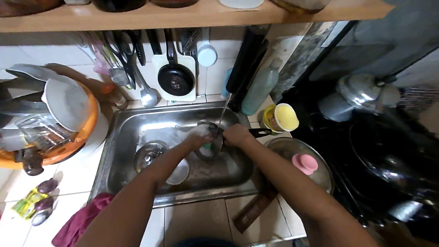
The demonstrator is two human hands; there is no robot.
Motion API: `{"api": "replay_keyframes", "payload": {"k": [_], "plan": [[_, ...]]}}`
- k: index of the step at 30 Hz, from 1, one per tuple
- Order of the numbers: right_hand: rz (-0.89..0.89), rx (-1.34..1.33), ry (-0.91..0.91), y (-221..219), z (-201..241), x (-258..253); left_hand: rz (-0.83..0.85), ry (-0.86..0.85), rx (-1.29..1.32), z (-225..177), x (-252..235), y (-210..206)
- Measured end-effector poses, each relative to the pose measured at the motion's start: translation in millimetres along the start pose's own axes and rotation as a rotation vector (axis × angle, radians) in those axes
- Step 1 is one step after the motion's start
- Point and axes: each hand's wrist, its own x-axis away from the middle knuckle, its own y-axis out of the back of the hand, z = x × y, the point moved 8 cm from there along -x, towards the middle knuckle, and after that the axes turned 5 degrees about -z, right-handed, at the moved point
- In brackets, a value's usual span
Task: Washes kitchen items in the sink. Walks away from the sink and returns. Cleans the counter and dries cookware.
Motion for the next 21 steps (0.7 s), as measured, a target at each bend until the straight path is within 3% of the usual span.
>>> {"api": "replay_keyframes", "payload": {"k": [2,4,6,9,13,16,18,21], "plan": [[0.001,-0.009,-0.012,1.2,-0.1,1.7,-0.260,-0.060,-0.113,0.7,-16.4,23.2],[0.008,-0.024,-0.041,1.5,0.7,5.7,-0.349,-0.154,-0.145,-5.8,-21.6,30.5],[0.005,-0.039,-0.057,-0.6,1.7,8.4,-0.333,-0.126,-0.162,-0.5,-21.1,24.8],[-0.028,-0.079,-0.048,-12.7,1.3,9.8,-0.152,0.104,-0.039,2.8,-10.9,2.0],[-0.005,-0.120,-0.090,-24.2,-5.1,16.5,0.049,0.312,0.383,-33.2,9.4,-16.3],[-0.001,-0.158,-0.136,-30.2,-8.8,21.6,0.085,0.249,0.661,-72.7,10.6,-6.5],[-0.018,-0.169,-0.147,-31.0,-5.6,23.3,0.024,0.262,0.863,-80.6,8.9,1.0],[-0.046,-0.221,-0.207,-31.5,-2.8,25.5,-0.124,0.461,1.447,-65.6,10.9,-7.4]]}}
